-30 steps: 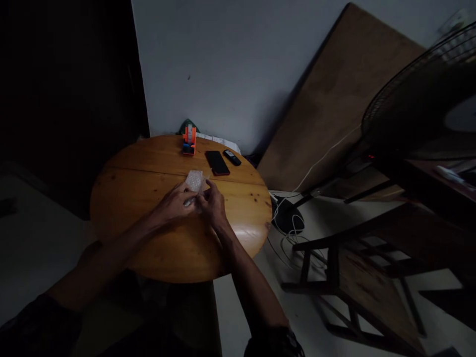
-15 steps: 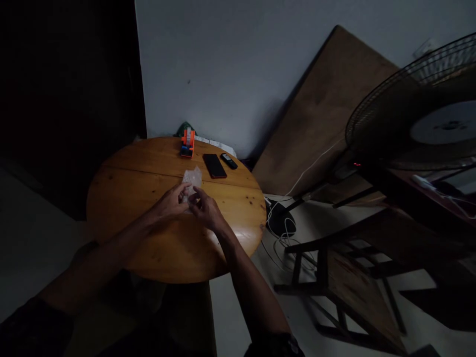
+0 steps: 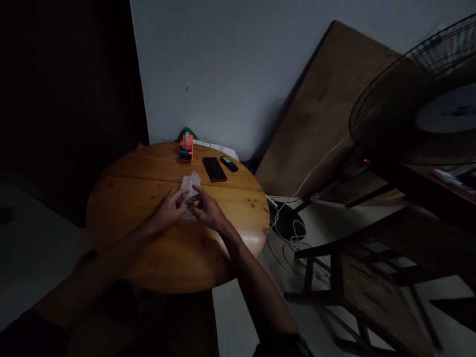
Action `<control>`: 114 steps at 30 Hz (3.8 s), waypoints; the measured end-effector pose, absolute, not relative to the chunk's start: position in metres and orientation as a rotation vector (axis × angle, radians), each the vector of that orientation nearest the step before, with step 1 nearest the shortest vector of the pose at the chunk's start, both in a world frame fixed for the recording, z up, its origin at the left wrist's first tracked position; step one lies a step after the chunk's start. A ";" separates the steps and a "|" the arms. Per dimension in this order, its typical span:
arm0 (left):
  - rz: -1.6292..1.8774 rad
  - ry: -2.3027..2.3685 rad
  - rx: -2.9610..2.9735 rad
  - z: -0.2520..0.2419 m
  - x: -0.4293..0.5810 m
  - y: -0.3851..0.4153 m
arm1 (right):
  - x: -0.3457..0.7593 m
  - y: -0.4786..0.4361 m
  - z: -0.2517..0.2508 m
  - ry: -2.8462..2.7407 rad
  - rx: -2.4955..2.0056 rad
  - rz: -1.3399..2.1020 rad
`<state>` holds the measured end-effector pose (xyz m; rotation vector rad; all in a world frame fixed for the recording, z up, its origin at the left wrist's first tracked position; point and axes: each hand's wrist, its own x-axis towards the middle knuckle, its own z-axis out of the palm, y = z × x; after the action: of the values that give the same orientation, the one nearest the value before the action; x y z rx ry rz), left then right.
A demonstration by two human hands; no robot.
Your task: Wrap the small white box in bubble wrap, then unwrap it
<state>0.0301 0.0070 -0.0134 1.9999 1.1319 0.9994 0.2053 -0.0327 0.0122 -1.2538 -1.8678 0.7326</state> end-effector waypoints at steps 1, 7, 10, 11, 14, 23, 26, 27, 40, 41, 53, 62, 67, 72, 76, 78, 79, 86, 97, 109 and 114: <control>1.004 1.134 2.009 -0.013 0.030 0.006 | 0.209 -0.030 0.010 -1.798 -1.248 0.713; 0.989 1.140 2.120 -0.005 0.028 -0.003 | 0.221 -0.009 0.001 -1.828 -1.280 0.444; 1.014 1.099 2.246 -0.002 0.028 -0.006 | 0.219 0.003 -0.006 -1.955 -1.252 0.372; 1.014 1.084 2.286 -0.001 0.028 -0.007 | 0.218 0.006 -0.008 -1.987 -1.242 0.354; 0.993 1.042 2.368 0.000 0.027 -0.007 | 0.217 0.009 -0.009 -2.025 -1.241 0.361; 0.932 1.061 2.360 0.001 0.029 -0.006 | 0.230 0.027 0.002 -1.317 -1.496 0.818; 0.927 1.083 2.350 0.002 0.029 -0.007 | 0.226 0.041 0.005 -1.145 -1.490 1.060; 0.930 1.094 2.348 0.002 0.029 -0.007 | 0.224 0.045 0.006 -1.145 -1.484 1.111; 0.916 1.119 2.312 0.000 0.029 -0.011 | 0.205 0.051 0.014 -1.199 -1.071 1.209; 0.916 1.129 2.309 0.000 0.029 -0.011 | 0.205 0.049 0.014 -1.220 -1.063 1.187; 0.924 1.159 2.212 0.002 0.027 -0.008 | 0.201 0.039 0.026 -1.438 -1.044 1.083; 0.879 1.520 2.124 0.012 0.028 -0.014 | 0.193 0.000 0.031 -1.575 -1.136 0.894; 1.015 1.423 2.004 0.003 0.023 -0.006 | 0.190 -0.038 0.027 -1.725 -1.256 0.630; 0.993 0.976 2.117 0.000 0.012 0.007 | 0.183 -0.066 0.013 -1.792 -1.247 0.584; 0.798 0.779 2.147 0.002 -0.001 0.016 | 0.182 -0.073 0.002 -1.857 -1.153 0.512; 0.709 0.707 2.187 0.001 -0.008 0.019 | 0.185 -0.073 -0.002 -1.907 -1.127 0.472; 0.682 0.685 2.215 0.000 -0.010 0.020 | 0.186 -0.073 -0.003 -1.933 -1.122 0.451; 0.779 0.715 2.227 0.000 -0.003 0.005 | 0.185 -0.068 -0.011 -2.043 -1.156 0.272; 0.703 1.106 1.908 0.015 0.001 0.004 | 0.190 -0.022 0.002 -1.457 -1.186 1.009; 0.889 0.924 1.393 -0.009 0.007 0.016 | 0.184 0.003 -0.010 -1.215 -1.153 1.235; 0.903 0.889 1.309 -0.008 0.009 0.014 | 0.183 0.006 -0.008 -1.229 -1.124 1.215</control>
<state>0.0093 0.0138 -0.0076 1.3094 0.8886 0.9031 0.1832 0.0058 -0.0078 -1.1243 -1.2288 1.2154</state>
